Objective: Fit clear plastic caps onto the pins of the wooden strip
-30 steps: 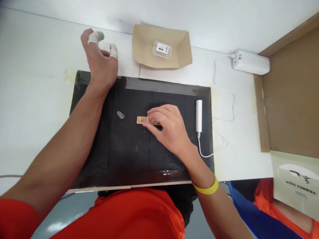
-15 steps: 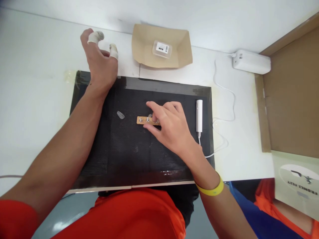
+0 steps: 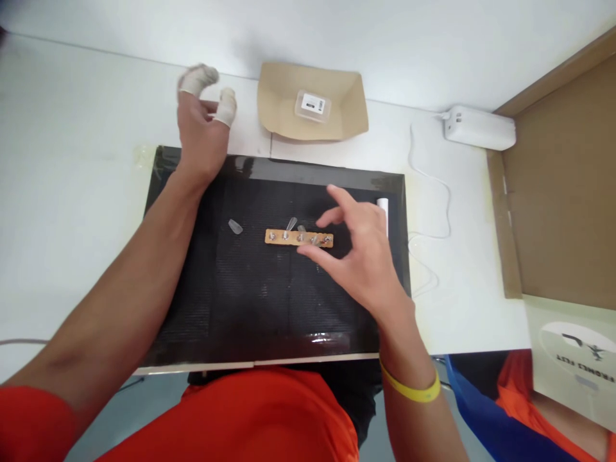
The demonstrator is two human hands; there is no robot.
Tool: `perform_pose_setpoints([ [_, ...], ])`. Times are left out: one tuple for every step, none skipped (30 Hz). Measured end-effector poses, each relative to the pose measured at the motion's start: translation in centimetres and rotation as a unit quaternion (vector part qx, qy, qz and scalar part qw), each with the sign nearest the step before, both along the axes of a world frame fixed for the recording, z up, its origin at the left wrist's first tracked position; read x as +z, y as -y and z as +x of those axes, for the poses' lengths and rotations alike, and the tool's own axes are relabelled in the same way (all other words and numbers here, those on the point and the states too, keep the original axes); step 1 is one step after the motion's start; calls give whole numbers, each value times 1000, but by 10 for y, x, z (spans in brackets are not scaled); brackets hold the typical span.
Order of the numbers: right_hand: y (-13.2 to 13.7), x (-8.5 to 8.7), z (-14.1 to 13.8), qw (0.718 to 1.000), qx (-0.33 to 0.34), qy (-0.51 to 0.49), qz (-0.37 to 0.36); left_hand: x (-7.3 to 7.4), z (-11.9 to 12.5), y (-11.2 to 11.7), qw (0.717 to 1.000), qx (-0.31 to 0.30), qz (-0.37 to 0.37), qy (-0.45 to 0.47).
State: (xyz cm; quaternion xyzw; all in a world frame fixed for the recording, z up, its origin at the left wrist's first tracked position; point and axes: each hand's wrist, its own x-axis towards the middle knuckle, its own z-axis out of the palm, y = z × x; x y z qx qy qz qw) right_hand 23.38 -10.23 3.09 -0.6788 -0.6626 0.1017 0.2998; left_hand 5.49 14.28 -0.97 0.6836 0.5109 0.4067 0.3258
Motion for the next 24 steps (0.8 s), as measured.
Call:
perform_pose_setpoints([
  [9,-1,1,999,-28,-22,9,7,-1,7,998,-57,11,-1],
  [20,-2,1,997,-57,-46,19,15,-2,15,991,-131,26,-16],
  [32,-5,1,993,-88,-67,35,24,-4,24,980,-192,39,-32],
  [44,-7,0,987,-124,-86,48,33,-5,34,969,-238,26,-67],
  [57,-11,0,980,-159,-105,59,42,-7,44,958,-272,-2,-95],
  [69,-14,-1,973,-187,-122,59,50,-9,54,942,-311,-18,-125],
  [81,-17,-2,967,-207,-135,56,56,-10,63,930,-328,-9,-164],
  [92,-20,-3,962,-225,-145,51,61,-11,71,923,-331,13,-198],
  [102,-22,-3,958,-240,-152,47,64,-11,77,915,-336,31,-224],
  [112,-24,-4,954,-255,-154,44,65,-10,82,907,-343,44,-243],
  [120,-26,-5,950,-269,-155,41,64,-9,86,897,-357,46,-255],
  [127,-28,-7,946,-281,-156,39,63,-7,90,887,-378,38,-263],
  [133,-29,-8,942,-293,-159,36,61,-5,92,877,-397,31,-269],
  [138,-31,-10,938,-303,-164,33,59,-2,95,871,-407,30,-273],
  [142,-32,-12,935,-310,-170,30,57,1,97,872,-403,33,-276],
  [145,-34,-14,933,-314,-174,28,56,4,98,877,-390,36,-280],
  [148,-36,-16,933,-314,-174,28,56,7,100,883,-372,34,-286],
  [150,-38,-18,934,-312,-171,28,56,9,101,886,-355,24,-295],
  [151,-40,-19,936,-310,-166,30,57,11,102,886,-346,6,-310],
  [152,-42,-19,938,-308,-158,33,58,12,103,880,-344,-13,-329],
  [152,-43,-19,939,-307,-151,35,58,13,104,870,-346,-28,-349],
  [151,-45,-18,940,-307,-143,36,57,13,104,861,-352,-34,-366],
  [150,-45,-17,941,-306,-137,40,56,13,105,853,-360,-32,-377],
  [148,-46,-15,942,-304,-134,47,54,13,105,846,-369,-25,-384],
])
